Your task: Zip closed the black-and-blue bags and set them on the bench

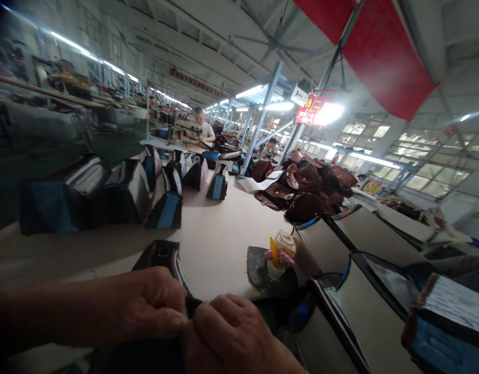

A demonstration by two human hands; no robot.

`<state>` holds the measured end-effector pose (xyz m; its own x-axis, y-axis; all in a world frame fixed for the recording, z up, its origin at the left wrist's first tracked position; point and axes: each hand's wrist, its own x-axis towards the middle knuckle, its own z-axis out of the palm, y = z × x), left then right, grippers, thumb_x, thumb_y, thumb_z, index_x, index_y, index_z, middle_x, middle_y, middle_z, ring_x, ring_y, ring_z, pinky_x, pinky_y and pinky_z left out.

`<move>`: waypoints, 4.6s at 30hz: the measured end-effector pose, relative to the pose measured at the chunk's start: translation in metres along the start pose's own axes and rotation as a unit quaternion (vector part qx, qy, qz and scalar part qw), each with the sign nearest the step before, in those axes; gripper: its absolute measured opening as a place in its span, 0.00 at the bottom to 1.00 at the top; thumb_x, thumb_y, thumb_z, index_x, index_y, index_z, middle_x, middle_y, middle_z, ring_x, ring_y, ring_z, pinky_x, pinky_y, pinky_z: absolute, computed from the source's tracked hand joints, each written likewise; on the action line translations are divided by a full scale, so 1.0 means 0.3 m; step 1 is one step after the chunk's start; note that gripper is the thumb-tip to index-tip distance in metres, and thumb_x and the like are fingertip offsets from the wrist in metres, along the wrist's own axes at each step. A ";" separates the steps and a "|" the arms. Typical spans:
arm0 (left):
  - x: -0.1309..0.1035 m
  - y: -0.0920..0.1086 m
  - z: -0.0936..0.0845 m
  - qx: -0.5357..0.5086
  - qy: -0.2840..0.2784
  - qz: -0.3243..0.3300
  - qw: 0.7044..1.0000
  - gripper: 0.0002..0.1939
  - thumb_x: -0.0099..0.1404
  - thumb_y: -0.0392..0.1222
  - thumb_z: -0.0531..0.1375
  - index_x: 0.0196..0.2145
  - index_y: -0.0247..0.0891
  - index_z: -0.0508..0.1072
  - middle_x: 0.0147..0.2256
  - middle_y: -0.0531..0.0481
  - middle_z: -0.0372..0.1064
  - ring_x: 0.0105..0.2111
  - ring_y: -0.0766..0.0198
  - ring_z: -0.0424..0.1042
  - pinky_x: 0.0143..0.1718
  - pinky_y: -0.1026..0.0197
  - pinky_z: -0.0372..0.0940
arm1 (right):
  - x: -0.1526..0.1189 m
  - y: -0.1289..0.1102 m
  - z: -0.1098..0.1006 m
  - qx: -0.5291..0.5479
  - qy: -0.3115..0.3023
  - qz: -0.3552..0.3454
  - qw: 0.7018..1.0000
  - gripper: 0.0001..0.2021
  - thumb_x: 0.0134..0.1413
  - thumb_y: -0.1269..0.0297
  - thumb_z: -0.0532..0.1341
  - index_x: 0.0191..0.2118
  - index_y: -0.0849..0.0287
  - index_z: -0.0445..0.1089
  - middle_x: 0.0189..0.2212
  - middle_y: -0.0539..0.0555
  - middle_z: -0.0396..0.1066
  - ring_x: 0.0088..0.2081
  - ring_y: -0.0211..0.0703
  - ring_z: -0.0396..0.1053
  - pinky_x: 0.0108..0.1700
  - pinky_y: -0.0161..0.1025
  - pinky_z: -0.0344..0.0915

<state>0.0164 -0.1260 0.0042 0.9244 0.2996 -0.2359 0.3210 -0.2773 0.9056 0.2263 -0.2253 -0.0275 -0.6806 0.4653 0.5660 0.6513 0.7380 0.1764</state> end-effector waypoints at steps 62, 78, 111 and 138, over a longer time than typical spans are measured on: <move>-0.276 -0.041 0.013 0.009 0.192 -0.102 0.976 0.10 0.53 0.44 0.66 0.31 0.36 0.78 0.25 0.55 0.65 0.26 0.66 0.62 0.24 0.66 0.53 | 0.203 -0.044 0.212 0.676 -0.104 0.264 0.680 0.16 0.56 0.53 0.69 0.33 0.61 0.68 0.27 0.47 0.61 0.30 0.35 0.54 0.30 0.35 0.51; -0.267 -0.061 0.013 -0.042 0.194 -0.099 0.975 0.08 0.52 0.42 0.66 0.27 0.34 0.75 0.22 0.57 0.59 0.24 0.68 0.55 0.25 0.63 0.49 | 0.173 -0.083 0.249 0.417 -0.012 0.187 0.889 0.12 0.72 0.64 0.50 0.35 0.57 0.64 0.29 0.50 0.64 0.31 0.40 0.61 0.34 0.39 0.54; -0.289 -0.033 0.021 0.162 0.089 -0.019 0.982 0.16 0.71 0.49 0.57 0.32 0.34 0.75 0.29 0.52 0.66 0.31 0.64 0.65 0.34 0.63 0.59 | 0.077 -0.136 0.164 0.368 0.034 0.062 0.927 0.13 0.68 0.74 0.52 0.53 0.56 0.68 0.47 0.62 0.74 0.46 0.50 0.72 0.45 0.45 0.72; -0.282 -0.072 -0.076 0.167 0.045 0.113 0.978 0.21 0.74 0.55 0.55 0.32 0.35 0.73 0.36 0.43 0.70 0.37 0.61 0.70 0.44 0.62 0.66 | 0.148 -0.061 0.150 0.561 -0.172 0.269 0.764 0.28 0.66 0.41 0.57 0.23 0.56 0.50 0.22 0.43 0.43 0.24 0.33 0.41 0.23 0.36 0.40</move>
<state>-0.0734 -0.1244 0.0126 0.9624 0.2716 0.0030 0.1737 -0.6239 0.7620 0.1690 -0.1962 -0.0420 -0.5893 0.8072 0.0341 0.3020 0.2592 -0.9174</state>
